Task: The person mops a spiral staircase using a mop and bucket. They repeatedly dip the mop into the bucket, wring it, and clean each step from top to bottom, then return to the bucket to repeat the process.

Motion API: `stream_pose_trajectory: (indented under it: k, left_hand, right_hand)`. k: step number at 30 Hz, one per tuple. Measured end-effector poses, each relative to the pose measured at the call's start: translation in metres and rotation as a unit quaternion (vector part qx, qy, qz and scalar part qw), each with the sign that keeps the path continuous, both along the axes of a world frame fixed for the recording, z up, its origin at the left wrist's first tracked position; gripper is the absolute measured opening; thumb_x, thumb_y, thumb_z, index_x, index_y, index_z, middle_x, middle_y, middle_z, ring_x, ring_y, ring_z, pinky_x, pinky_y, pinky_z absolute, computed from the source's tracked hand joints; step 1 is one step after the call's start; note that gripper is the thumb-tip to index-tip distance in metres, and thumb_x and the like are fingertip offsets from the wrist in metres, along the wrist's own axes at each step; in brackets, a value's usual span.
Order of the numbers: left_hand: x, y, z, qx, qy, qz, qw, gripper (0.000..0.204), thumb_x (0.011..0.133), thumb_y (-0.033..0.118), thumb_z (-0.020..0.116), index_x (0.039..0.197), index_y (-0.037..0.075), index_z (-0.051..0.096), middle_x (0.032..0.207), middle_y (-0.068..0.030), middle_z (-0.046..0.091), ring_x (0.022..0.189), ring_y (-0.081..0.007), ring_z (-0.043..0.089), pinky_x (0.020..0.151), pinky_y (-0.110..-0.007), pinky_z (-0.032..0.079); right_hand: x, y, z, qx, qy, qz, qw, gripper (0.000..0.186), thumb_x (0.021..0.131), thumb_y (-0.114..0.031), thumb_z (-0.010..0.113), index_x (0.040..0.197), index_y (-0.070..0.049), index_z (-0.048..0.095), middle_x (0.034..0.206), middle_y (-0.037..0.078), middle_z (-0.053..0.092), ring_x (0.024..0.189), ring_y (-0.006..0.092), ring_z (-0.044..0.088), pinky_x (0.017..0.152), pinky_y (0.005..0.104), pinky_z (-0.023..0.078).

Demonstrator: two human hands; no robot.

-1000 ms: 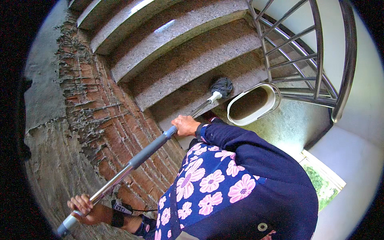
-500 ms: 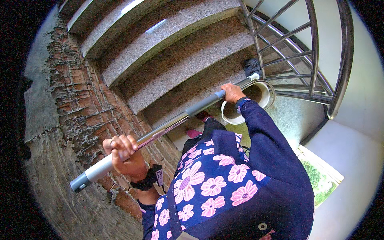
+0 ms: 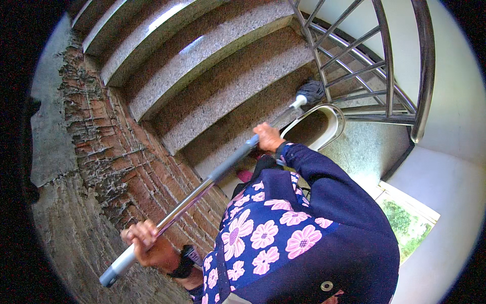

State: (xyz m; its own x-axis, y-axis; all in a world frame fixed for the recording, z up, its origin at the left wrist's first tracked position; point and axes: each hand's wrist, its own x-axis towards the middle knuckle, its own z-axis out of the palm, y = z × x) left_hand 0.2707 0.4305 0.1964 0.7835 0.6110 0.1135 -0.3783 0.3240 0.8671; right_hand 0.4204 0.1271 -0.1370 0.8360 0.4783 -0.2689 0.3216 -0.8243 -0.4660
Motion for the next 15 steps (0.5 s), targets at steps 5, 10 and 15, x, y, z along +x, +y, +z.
stream_pose_trajectory:
  k: [5, 10, 15]
  left_hand:
    - [-0.017, 0.041, 0.043, 0.046, -0.072, -0.006, 0.996, 0.016, 0.091, 0.013, 0.058, 0.092, 0.006, 0.043, 0.060, 0.0000, 0.042, 0.053, -0.0090, 0.041, 0.052, -0.025, 0.039]
    - [0.004, 0.056, 0.039, 0.060, -0.111, -0.055, 0.991, 0.018, 0.092, 0.018, 0.058, 0.089, 0.007, 0.043, 0.060, 0.0014, 0.039, 0.049, -0.0077, 0.037, 0.048, -0.024, 0.034]
    - [0.017, 0.028, 0.030, 0.050, -0.134, -0.007, 0.990, 0.022, 0.091, 0.021, 0.060, 0.087, 0.009, 0.042, 0.059, 0.0026, 0.042, 0.046, -0.0068, 0.039, 0.046, -0.022, 0.034]
  right_hand:
    - [-0.008, 0.071, 0.031, 0.060, 0.061, 0.012, 0.996, 0.017, 0.069, -0.011, 0.063, 0.086, -0.011, 0.059, 0.094, 0.010, 0.060, 0.096, 0.0333, 0.056, 0.074, 0.0471, 0.052]
    - [-0.012, 0.076, 0.038, 0.108, 0.084, 0.012, 0.991, 0.019, 0.070, -0.009, 0.061, 0.088, -0.011, 0.057, 0.094, 0.011, 0.059, 0.097, 0.0335, 0.056, 0.079, 0.0454, 0.050]
    - [0.007, 0.037, 0.027, 0.126, 0.029, 0.032, 0.991, 0.019, 0.070, -0.007, 0.058, 0.088, -0.010, 0.054, 0.093, 0.011, 0.060, 0.095, 0.0336, 0.057, 0.079, 0.0457, 0.050]
